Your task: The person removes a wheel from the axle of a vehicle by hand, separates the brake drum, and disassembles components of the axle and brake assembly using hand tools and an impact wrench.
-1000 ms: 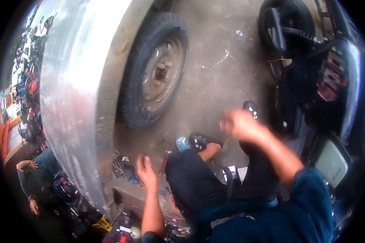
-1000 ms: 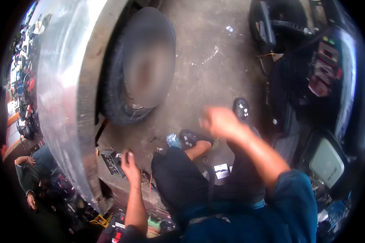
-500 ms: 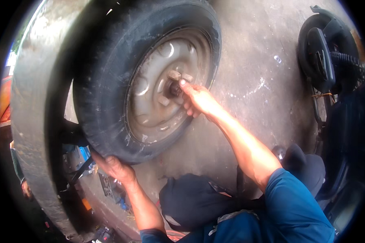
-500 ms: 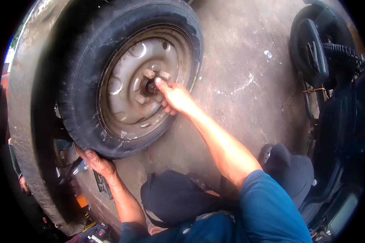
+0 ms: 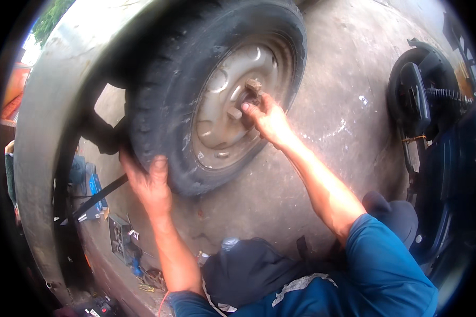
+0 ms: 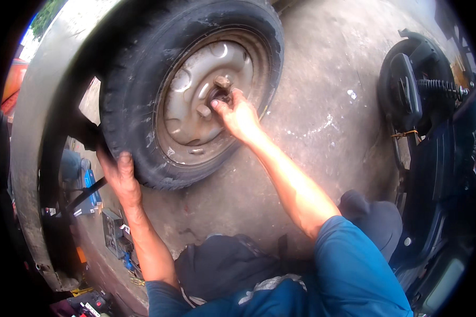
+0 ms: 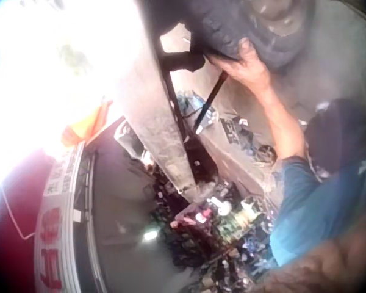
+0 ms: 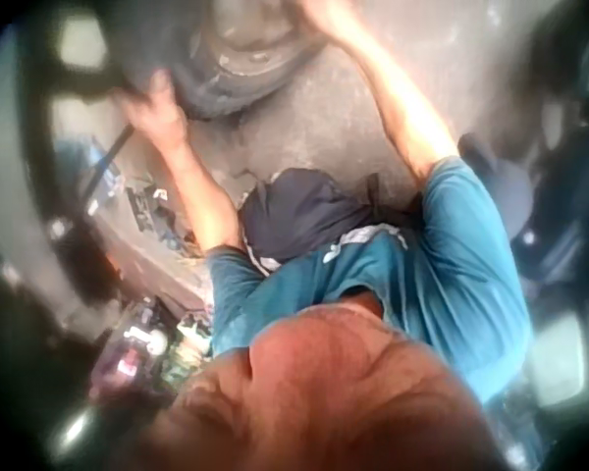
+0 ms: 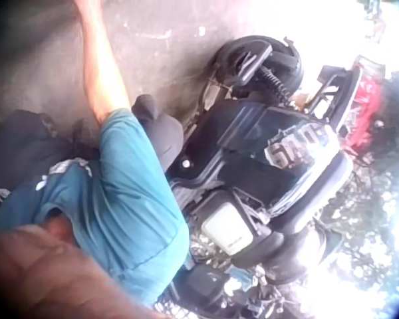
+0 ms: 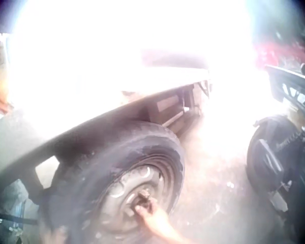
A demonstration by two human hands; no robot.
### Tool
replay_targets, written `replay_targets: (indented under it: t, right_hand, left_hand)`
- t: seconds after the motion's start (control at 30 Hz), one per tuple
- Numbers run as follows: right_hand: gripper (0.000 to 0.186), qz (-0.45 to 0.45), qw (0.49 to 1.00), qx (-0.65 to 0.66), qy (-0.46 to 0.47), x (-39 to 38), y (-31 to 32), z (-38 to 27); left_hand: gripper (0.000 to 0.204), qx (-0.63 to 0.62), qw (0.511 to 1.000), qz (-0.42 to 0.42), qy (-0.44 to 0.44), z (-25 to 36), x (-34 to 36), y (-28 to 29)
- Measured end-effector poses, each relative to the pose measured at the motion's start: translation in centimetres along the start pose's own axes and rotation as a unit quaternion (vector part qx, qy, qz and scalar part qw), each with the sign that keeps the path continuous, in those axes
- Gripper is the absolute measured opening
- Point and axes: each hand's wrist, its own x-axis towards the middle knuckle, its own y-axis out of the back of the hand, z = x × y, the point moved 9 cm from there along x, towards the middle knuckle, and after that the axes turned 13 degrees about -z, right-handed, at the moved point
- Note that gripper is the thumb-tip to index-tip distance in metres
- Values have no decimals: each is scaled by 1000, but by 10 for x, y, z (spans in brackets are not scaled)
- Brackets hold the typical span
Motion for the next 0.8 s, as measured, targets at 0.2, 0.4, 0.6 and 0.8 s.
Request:
replay_targets:
  t: [0.2, 0.4, 0.6, 0.8]
  right_hand:
    - [62, 49, 998, -33, 12, -22, 4, -13]
    - [55, -106, 978, 99, -153, -12, -25, 12]
    - [54, 102, 992, 47, -64, -18, 3, 10]
    - [63, 151, 977, -83, 124, -18, 5, -8]
  left_hand:
    - [84, 4, 999, -37, 11, 9, 24, -1]
    - [83, -27, 999, -23, 12, 9, 21, 2]
    - [81, -26, 999, -22, 0, 13, 25, -2]
    - [80, -30, 999, -20, 4, 11, 21, -1]
